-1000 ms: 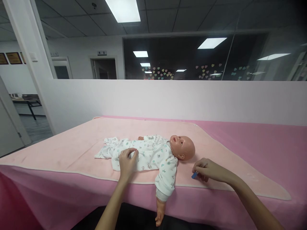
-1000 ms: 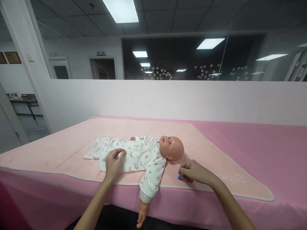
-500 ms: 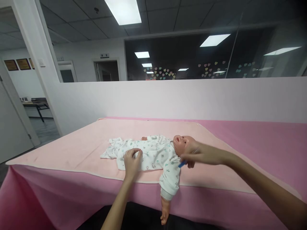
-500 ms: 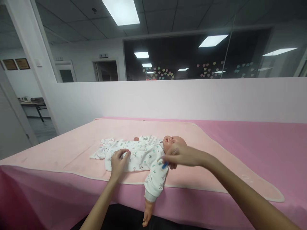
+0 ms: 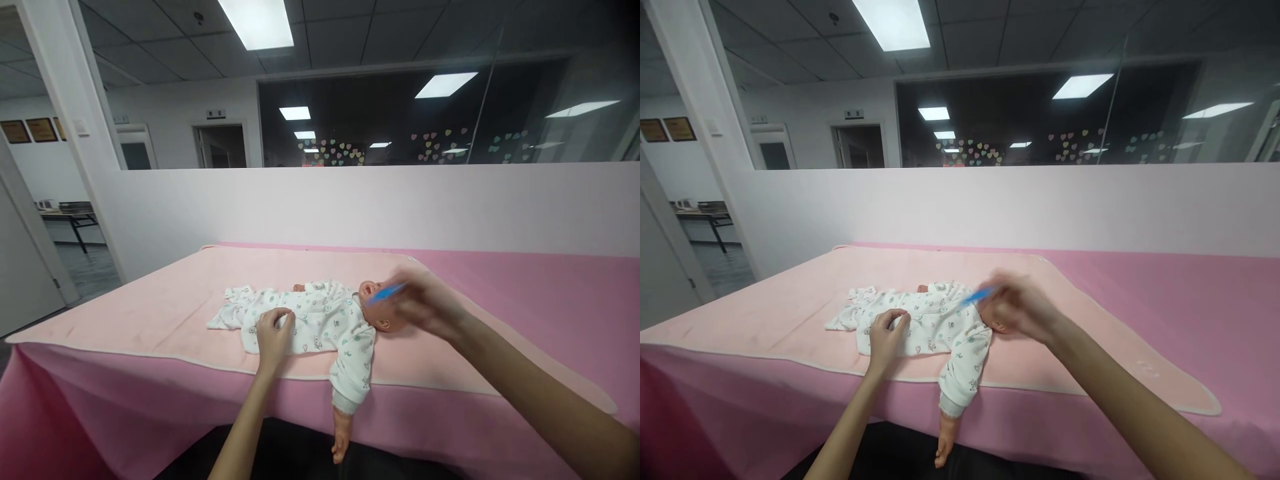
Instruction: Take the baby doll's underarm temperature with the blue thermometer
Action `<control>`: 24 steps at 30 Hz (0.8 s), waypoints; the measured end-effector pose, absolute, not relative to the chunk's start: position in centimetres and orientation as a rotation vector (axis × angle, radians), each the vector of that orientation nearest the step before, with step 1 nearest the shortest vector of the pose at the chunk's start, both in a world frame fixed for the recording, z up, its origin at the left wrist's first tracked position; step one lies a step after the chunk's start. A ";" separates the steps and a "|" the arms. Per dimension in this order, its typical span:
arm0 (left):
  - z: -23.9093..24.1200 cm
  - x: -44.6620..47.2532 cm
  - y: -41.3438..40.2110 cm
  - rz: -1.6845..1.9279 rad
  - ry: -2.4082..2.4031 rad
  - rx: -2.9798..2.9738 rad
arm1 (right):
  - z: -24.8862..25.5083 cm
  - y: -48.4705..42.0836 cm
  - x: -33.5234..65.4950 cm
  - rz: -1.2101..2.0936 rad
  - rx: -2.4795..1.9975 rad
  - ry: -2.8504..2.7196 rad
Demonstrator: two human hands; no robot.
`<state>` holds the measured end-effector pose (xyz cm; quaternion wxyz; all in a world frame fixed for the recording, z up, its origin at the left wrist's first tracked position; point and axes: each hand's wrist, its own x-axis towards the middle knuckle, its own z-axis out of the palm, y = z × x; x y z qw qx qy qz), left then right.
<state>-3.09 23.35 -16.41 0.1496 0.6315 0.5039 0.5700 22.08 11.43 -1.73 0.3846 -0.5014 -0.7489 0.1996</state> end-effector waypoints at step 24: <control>-16.6 -3.4 23.7 1.616 1.436 1.790 | -3.2 9.8 24.0 0.190 -1.362 -1.803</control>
